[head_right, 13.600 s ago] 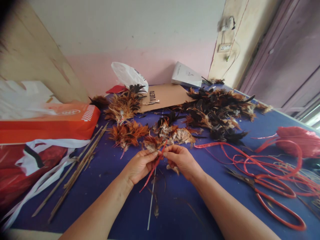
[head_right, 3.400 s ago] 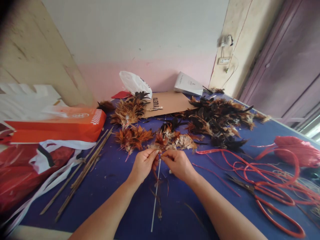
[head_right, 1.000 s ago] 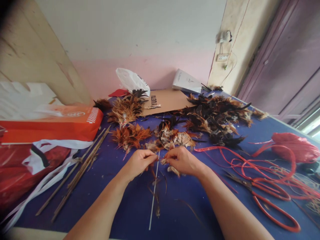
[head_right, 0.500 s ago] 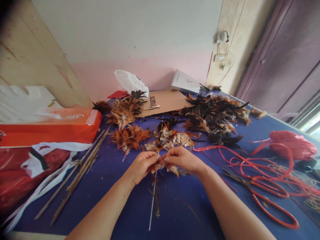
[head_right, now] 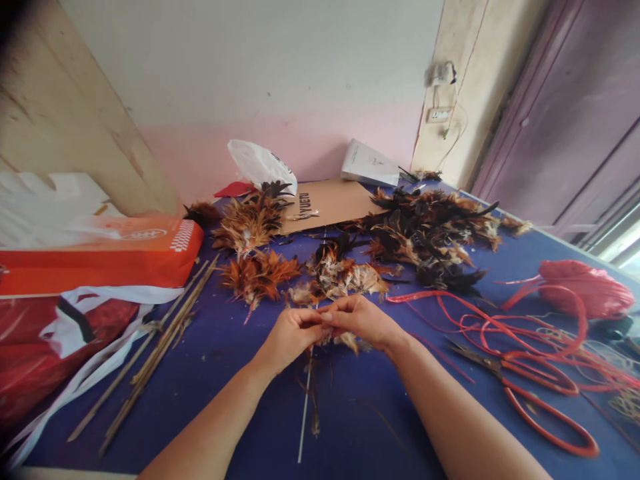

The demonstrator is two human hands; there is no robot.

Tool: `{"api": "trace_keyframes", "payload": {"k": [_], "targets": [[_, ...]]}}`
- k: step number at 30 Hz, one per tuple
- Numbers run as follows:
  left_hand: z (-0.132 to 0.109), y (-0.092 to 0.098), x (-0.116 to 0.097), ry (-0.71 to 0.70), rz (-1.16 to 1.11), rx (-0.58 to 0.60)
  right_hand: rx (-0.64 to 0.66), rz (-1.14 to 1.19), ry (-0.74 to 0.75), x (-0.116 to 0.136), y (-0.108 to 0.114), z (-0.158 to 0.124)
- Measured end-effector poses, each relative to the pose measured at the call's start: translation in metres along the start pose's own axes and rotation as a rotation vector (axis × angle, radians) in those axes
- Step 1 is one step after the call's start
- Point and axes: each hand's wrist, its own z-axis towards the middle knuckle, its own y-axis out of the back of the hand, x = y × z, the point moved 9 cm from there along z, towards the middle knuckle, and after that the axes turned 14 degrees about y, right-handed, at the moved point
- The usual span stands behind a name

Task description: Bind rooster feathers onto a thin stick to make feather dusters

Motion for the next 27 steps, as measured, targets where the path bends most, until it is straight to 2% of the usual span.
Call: {"api": "trace_keyframes", "payload": {"k": [6,11,15,23,27], "targets": [[0.003,0.012,0.004,0.073,-0.130,-0.025,-0.069,0.211,-0.029,-0.004,0.004,0.000],[0.003,0.016,-0.001,0.036,-0.127,-0.020,-0.060,0.060,-0.010,0.000,0.004,0.001],[0.003,0.016,-0.001,0.028,-0.126,-0.002,-0.114,-0.037,0.006,0.002,0.005,0.002],[0.005,0.018,0.004,0.070,-0.172,0.002,-0.150,0.008,0.026,0.002,0.003,0.003],[0.004,0.017,0.001,0.062,-0.168,0.011,-0.193,0.011,-0.013,-0.001,0.005,0.002]]}}
